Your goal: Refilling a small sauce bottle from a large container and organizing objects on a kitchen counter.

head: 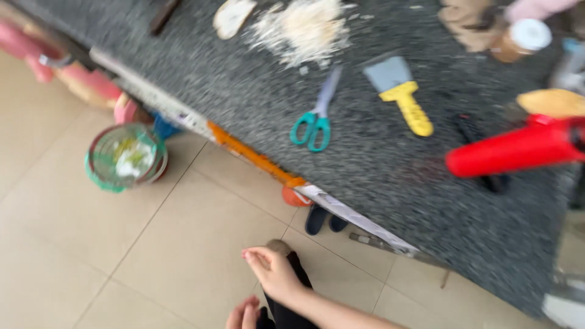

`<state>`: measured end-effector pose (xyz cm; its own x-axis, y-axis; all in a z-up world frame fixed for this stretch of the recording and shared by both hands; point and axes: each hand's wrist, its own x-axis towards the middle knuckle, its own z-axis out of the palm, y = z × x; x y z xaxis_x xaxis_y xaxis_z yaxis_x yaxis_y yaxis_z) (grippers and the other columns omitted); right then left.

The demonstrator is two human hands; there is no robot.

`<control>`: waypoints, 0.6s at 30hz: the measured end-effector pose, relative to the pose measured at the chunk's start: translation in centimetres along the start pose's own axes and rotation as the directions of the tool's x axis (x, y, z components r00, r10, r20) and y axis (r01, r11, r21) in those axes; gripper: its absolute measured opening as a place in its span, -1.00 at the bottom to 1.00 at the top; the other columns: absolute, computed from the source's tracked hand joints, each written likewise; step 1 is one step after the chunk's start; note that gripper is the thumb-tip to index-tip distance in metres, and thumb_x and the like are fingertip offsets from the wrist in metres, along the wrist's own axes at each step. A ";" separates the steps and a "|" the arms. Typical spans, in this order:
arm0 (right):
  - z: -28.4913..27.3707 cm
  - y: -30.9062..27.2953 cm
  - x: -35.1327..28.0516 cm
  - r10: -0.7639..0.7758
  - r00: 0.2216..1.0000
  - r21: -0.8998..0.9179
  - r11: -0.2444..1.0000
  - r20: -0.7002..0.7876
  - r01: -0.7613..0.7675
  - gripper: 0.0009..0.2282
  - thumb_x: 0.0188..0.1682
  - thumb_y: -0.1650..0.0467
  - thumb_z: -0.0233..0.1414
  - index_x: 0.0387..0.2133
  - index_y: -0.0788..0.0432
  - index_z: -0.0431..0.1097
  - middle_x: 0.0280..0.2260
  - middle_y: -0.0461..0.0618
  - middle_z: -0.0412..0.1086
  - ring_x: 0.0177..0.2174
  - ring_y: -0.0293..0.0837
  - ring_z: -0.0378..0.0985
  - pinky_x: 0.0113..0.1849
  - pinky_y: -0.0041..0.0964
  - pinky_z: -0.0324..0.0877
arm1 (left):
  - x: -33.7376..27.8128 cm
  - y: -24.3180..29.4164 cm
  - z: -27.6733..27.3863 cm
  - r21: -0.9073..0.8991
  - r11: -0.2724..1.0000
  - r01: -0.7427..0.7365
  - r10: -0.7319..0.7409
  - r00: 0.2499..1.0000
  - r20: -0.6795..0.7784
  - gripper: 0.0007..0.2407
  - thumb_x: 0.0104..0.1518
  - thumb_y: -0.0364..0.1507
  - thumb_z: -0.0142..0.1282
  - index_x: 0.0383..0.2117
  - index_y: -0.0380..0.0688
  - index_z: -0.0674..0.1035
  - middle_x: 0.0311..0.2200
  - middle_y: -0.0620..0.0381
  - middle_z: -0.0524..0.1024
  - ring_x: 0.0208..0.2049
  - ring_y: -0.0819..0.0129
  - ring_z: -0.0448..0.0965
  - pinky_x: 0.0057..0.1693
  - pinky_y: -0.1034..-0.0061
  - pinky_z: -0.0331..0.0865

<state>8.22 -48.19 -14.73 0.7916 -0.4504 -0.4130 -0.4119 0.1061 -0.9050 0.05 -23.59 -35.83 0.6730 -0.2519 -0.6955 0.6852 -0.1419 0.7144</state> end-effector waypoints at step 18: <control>-32.1 -4.3 -12.9 -0.330 0.850 -0.303 0.929 -0.410 0.214 -0.56 0.02 0.12 -0.10 0.00 0.13 0.45 -0.05 0.01 0.53 0.03 0.02 0.53 0.22 0.17 0.15 | -25.0 40.7 38.6 0.108 0.862 0.496 -0.286 0.297 0.911 -0.40 0.29 0.00 -0.36 0.36 -0.11 0.27 0.37 0.06 0.24 0.37 0.20 0.22 0.38 0.22 0.04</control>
<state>-14.71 -71.33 -2.23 0.6240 -0.7814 -0.0110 -0.3496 -0.2665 -0.8982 0.36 -60.06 13.63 -0.2494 -0.9065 -0.3407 0.8938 -0.3509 0.2792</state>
